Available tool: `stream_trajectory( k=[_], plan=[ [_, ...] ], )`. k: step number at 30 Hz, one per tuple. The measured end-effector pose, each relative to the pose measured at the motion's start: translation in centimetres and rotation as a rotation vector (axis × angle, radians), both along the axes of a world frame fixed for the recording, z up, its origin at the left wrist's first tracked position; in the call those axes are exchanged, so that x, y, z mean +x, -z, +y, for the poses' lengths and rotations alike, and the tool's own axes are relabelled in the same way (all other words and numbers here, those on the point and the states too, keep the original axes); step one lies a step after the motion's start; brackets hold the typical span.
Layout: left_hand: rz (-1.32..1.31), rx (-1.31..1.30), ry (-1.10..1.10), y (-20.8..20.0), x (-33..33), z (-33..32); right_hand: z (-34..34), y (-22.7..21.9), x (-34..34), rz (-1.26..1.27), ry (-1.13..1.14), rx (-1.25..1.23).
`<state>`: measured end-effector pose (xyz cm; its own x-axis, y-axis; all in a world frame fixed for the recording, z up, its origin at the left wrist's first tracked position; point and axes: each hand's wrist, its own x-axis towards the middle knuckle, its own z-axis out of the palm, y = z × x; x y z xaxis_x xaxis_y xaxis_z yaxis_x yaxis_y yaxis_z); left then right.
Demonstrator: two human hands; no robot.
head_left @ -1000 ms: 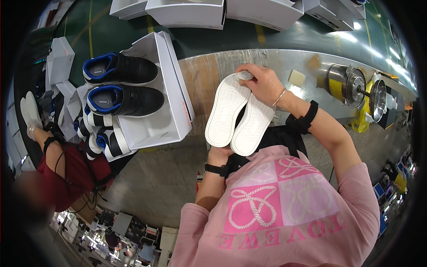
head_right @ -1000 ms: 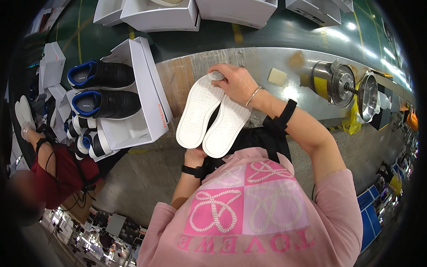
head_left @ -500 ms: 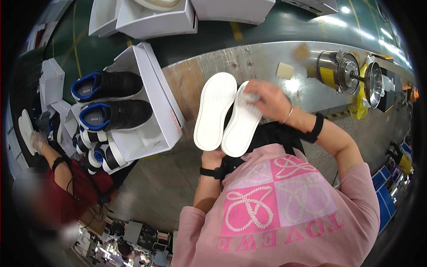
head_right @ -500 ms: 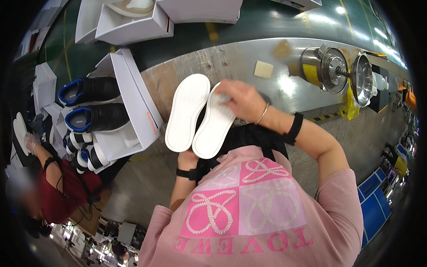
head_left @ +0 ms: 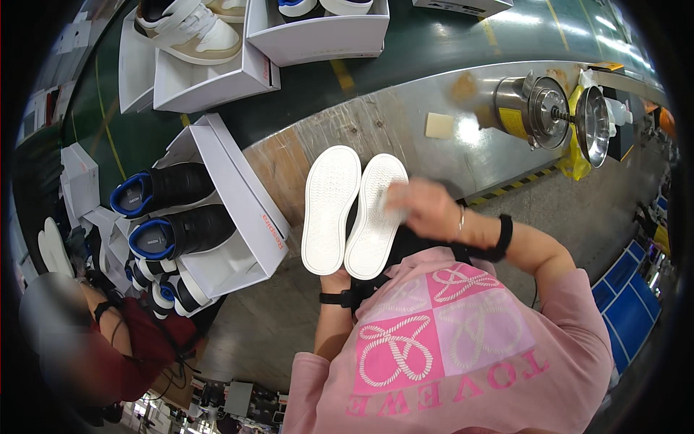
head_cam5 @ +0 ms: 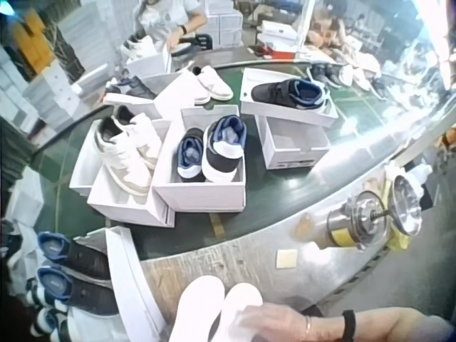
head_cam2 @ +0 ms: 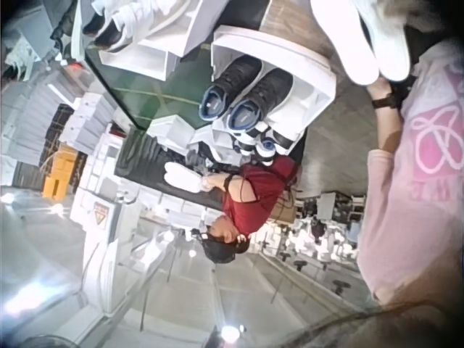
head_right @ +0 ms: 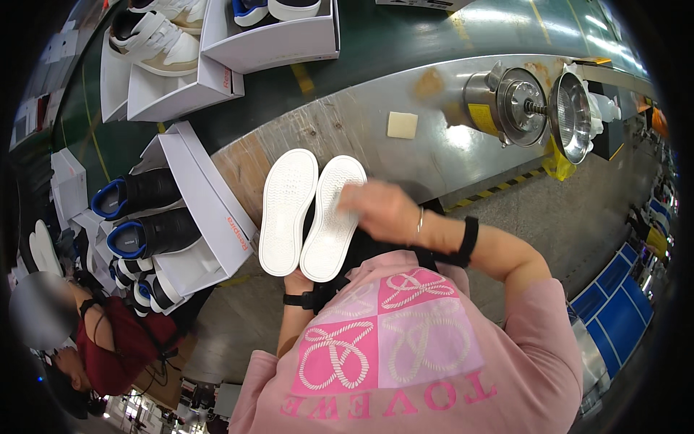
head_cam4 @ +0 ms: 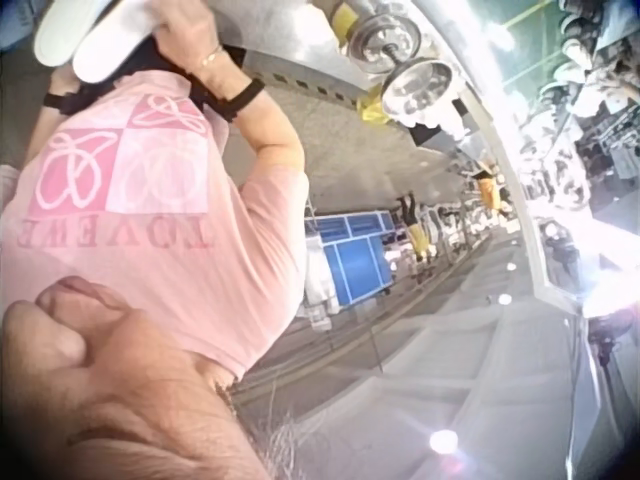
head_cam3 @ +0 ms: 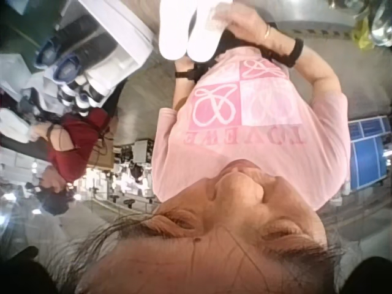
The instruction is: The worker inspects the soles of shoes and wipes them with a cleaning cloth before placing them into boxes on a conveyor belt.
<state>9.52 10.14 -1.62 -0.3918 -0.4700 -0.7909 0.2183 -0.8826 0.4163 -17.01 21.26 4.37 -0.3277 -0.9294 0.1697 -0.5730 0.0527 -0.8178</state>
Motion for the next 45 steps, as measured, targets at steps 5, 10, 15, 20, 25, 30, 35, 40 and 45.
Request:
stream_trajectory(
  k=[5, 10, 15, 20, 25, 30, 35, 40, 45],
  plan=[
    [-0.018, 0.016, -0.04, -1.1, -1.0, -0.3, 0.2, 2.0, -0.7, -0.099, 0.111, -0.027],
    [0.019, 0.051, -0.016, 0.4, -0.4, -0.2, -2.1, 2.1, -1.2, 0.029, 0.213, -0.001],
    [-0.001, 0.004, 0.011, 0.6, -0.7, -0.1, -2.0, 0.9, 0.5, -0.06, -0.1, -0.067],
    [-0.043, -0.114, 0.193, -2.3, -3.3, -2.3, -7.4, 2.8, -2.9, -0.047, 0.075, -0.023],
    [-0.101, -0.349, 0.406, -5.6, -5.0, -3.6, -9.8, 0.2, 0.3, -0.141, -0.2, -0.042],
    [-0.204, -0.555, 0.607, -10.6, -2.7, -5.0, -9.4, 3.7, -6.4, -0.148, 0.128, 0.141],
    [-0.106, -0.11, 0.055, -16.4, -3.8, -8.7, -8.4, 0.7, -8.9, -0.231, 0.344, 0.114],
    [-0.656, -0.792, 0.235, -26.5, -9.4, -24.3, -4.6, 0.2, -10.2, -0.177, 0.351, 0.222],
    [-1.503, -1.811, 0.702, -29.3, -14.4, -40.9, -3.4, -1.3, -11.7, -0.257, 0.162, 0.425]
  ],
)
